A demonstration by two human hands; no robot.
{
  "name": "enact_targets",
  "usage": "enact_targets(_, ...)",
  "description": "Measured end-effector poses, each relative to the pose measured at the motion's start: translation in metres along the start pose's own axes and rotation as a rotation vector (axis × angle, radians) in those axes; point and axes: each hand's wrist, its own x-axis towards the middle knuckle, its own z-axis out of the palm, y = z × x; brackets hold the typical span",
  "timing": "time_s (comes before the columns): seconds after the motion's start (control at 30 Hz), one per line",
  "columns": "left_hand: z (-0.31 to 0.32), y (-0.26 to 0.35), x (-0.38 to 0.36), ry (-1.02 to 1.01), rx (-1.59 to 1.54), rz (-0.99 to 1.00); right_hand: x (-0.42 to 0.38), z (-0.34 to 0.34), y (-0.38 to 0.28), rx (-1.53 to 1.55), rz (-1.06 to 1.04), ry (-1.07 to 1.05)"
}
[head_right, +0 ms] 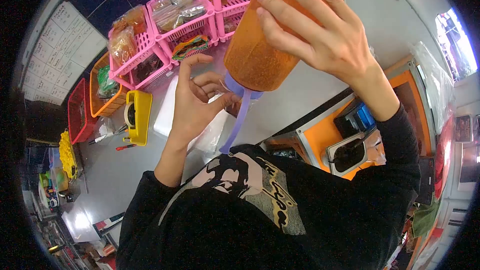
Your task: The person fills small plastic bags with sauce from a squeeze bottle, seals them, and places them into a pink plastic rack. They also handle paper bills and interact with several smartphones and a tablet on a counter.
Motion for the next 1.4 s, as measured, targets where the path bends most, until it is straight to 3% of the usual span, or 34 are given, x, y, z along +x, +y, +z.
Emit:
enact_targets(0.6,0.002,-0.001,0.002,-0.040,-0.096,-0.018,-0.026,0.015,0.001,0.114,0.107,0.014)
enact_targets(0.9,-0.002,-0.006,0.001,-0.048,-0.119,-0.054,-0.080,0.049,-0.056,0.596,0.576,-0.108)
enact_targets(0.97,-0.002,-0.012,0.001,-0.012,-0.105,-0.006,-0.092,0.062,-0.086,0.791,0.774,-0.037)
enact_targets(1.03,-0.002,-0.018,0.001,0.025,-0.107,-0.007,-0.107,0.076,-0.120,0.967,0.981,-0.076)
enact_targets(1.07,-0.002,-0.022,0.002,0.060,-0.110,-0.007,-0.110,0.080,-0.135,0.969,0.982,-0.074)
enact_targets(1.13,-0.002,-0.027,0.002,0.077,-0.101,-0.015,-0.113,0.085,-0.163,1.237,1.226,-0.090)
enact_targets(1.27,-0.005,-0.036,0.004,0.093,-0.081,0.034,-0.129,0.109,-0.209,1.287,1.385,-0.061)
enact_targets(1.33,-0.007,-0.039,0.004,0.094,-0.103,0.041,-0.135,0.118,-0.229,1.373,1.645,0.047)
enact_targets(1.4,-0.006,-0.040,0.005,0.097,-0.128,0.048,-0.139,0.124,-0.240,1.386,1.669,0.063)
